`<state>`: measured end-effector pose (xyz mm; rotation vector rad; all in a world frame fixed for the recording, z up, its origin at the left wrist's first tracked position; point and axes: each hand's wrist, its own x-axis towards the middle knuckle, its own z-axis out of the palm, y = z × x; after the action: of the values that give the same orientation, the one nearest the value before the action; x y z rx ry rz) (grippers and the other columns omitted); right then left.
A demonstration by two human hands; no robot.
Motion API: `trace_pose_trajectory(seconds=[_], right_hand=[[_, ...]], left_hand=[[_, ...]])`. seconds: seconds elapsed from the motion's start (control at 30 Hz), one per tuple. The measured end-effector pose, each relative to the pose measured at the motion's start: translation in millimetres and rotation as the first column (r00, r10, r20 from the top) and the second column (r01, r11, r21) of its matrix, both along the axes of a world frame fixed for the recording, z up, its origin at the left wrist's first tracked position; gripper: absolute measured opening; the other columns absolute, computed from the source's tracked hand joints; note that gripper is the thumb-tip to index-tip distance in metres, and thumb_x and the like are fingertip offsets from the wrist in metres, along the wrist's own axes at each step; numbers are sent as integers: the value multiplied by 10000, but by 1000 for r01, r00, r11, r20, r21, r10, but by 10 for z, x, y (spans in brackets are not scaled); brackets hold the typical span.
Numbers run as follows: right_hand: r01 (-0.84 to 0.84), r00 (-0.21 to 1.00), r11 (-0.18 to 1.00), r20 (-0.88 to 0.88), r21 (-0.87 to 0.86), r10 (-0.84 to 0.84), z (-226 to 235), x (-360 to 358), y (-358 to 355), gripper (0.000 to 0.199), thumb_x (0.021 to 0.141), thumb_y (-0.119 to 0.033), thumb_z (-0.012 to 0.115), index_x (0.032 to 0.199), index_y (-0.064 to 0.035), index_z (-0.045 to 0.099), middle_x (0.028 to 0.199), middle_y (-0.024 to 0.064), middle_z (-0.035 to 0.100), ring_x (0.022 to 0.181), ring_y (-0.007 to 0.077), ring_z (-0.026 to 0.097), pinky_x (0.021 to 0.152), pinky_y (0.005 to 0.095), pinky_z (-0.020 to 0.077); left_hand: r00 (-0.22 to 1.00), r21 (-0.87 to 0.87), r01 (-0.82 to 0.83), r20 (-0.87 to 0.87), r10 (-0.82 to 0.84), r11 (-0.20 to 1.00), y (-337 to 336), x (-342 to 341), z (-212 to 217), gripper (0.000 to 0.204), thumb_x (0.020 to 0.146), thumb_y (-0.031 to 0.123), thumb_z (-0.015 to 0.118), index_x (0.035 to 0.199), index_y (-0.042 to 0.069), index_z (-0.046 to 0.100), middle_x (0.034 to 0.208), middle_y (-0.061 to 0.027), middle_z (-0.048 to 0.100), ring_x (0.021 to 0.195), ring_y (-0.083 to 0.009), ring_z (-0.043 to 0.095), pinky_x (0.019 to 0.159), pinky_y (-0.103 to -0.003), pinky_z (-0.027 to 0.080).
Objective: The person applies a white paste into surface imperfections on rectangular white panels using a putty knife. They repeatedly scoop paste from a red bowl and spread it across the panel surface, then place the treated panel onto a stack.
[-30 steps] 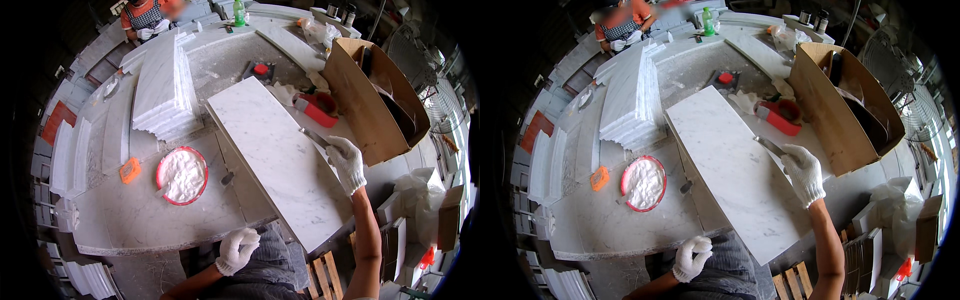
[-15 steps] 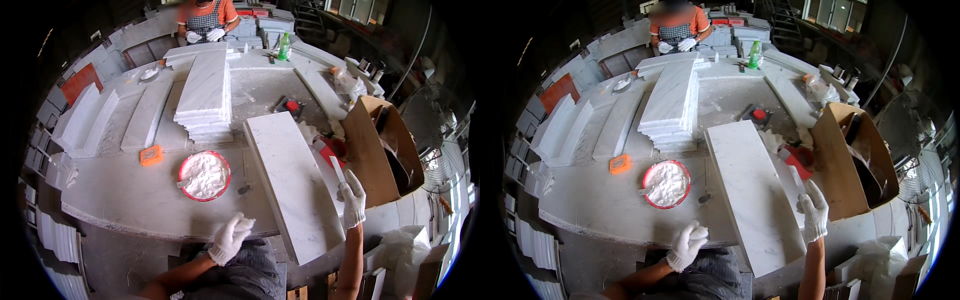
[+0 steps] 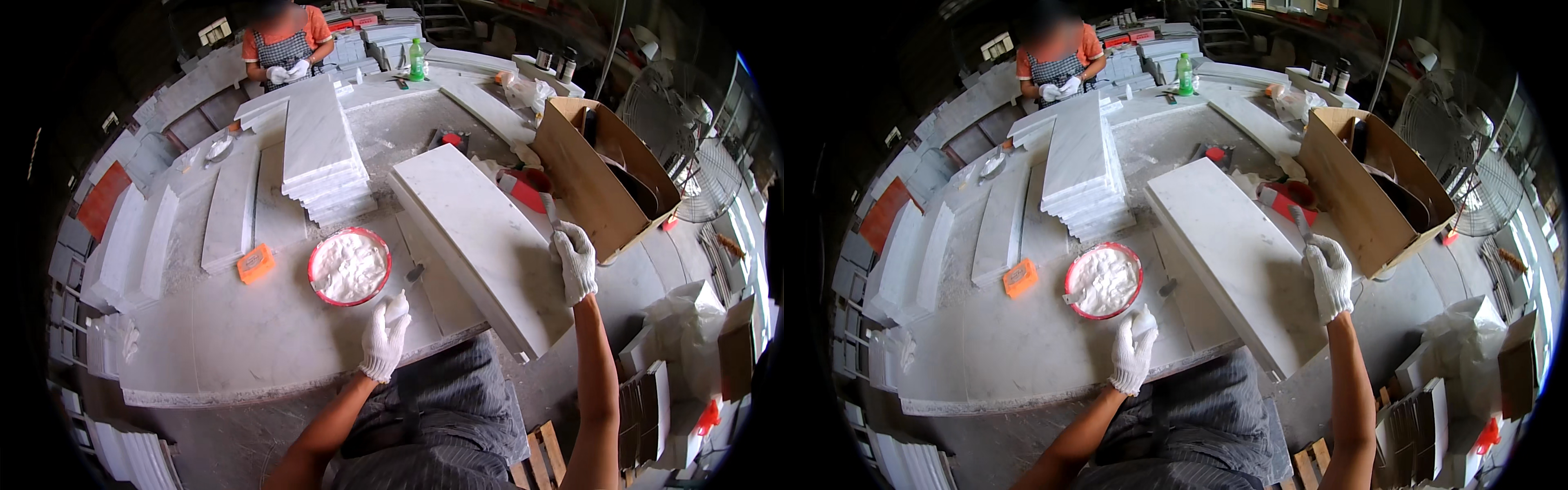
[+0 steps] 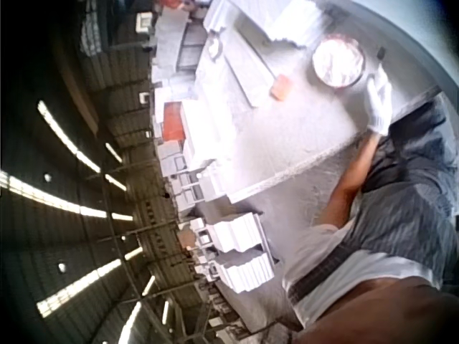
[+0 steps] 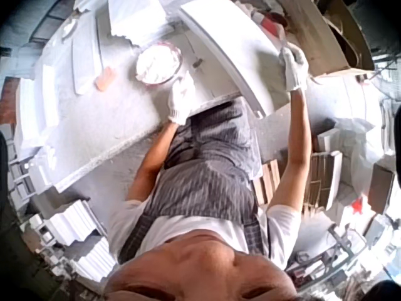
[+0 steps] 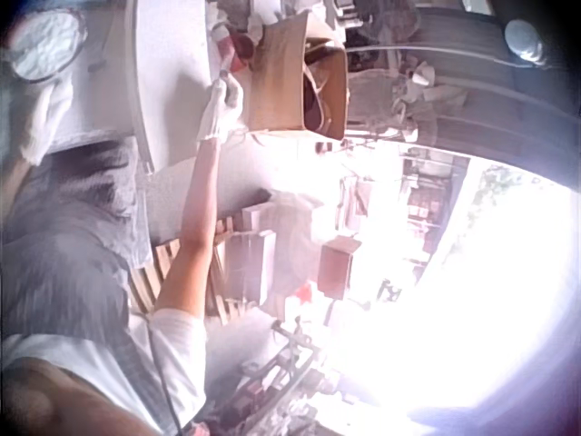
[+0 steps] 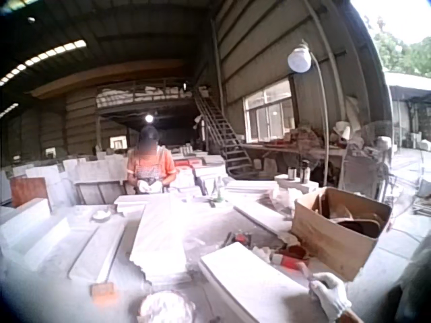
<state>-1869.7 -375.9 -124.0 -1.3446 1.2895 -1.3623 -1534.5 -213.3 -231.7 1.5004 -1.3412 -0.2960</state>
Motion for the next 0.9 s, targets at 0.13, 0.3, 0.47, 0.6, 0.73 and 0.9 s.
trace_pose_trajectory(seconds=[0.13, 0.3, 0.47, 0.6, 0.73, 0.9], right_hand=[[-2, 990, 997, 143, 78, -9, -17, -126, -41, 228, 967, -159, 631, 1141, -12, 646, 830, 11, 612, 701, 86, 548, 633, 230, 450], [-71, 986, 975, 163, 211, 37, 85, -222, -119, 296, 943, -263, 675, 1111, -19, 659, 827, 5, 606, 697, 90, 542, 612, 235, 450], [-167, 985, 953, 90, 255, 148, 235, -240, -247, 297, 953, -235, 670, 1160, -23, 645, 828, -18, 560, 663, 61, 476, 557, 218, 396], [-224, 974, 931, 21, 288, 228, 225, -221, -487, 354, 951, -235, 663, 1231, -19, 638, 861, -16, 590, 682, 64, 499, 604, 236, 432], [-283, 956, 906, 20, 314, 292, 204, -115, -681, 334, 939, -188, 670, 1229, -25, 647, 871, -13, 607, 676, 73, 514, 615, 229, 436], [-332, 941, 875, 55, 352, 335, 174, -89, -851, 298, 927, -145, 684, 1194, -14, 660, 856, -10, 613, 658, 66, 510, 591, 223, 427]], left_hand=[[999, 6, -52, 9, 52, 999, -25, -17, -33, 483, 879, 174, 755, 1268, -15, 541, 1091, -187, 672, 971, -318, 676, 843, -393, 538], [998, -1, -43, 49, 43, 999, -20, 21, -69, 480, 873, 156, 759, 1261, -21, 539, 1091, -182, 672, 967, -307, 676, 845, -379, 538], [969, -60, 148, -193, -157, 987, -98, -264, 302, 455, 868, 81, 748, 1255, -28, 536, 1126, -164, 655, 982, -254, 669, 837, -347, 546], [944, -107, 278, -152, -292, 955, -460, -574, 523, 461, 865, 50, 737, 1268, -29, 527, 1122, -159, 645, 981, -257, 670, 846, -352, 551], [936, -172, 322, -91, -341, 931, -1021, -847, 713, 469, 877, 56, 732, 1284, -27, 515, 1148, -151, 622, 1005, -240, 651, 851, -338, 547], [931, -140, 357, -29, -364, 924, -1497, -1068, 950, 462, 890, 32, 713, 1294, -36, 502, 1169, -143, 607, 1049, -222, 628, 875, -341, 542]])
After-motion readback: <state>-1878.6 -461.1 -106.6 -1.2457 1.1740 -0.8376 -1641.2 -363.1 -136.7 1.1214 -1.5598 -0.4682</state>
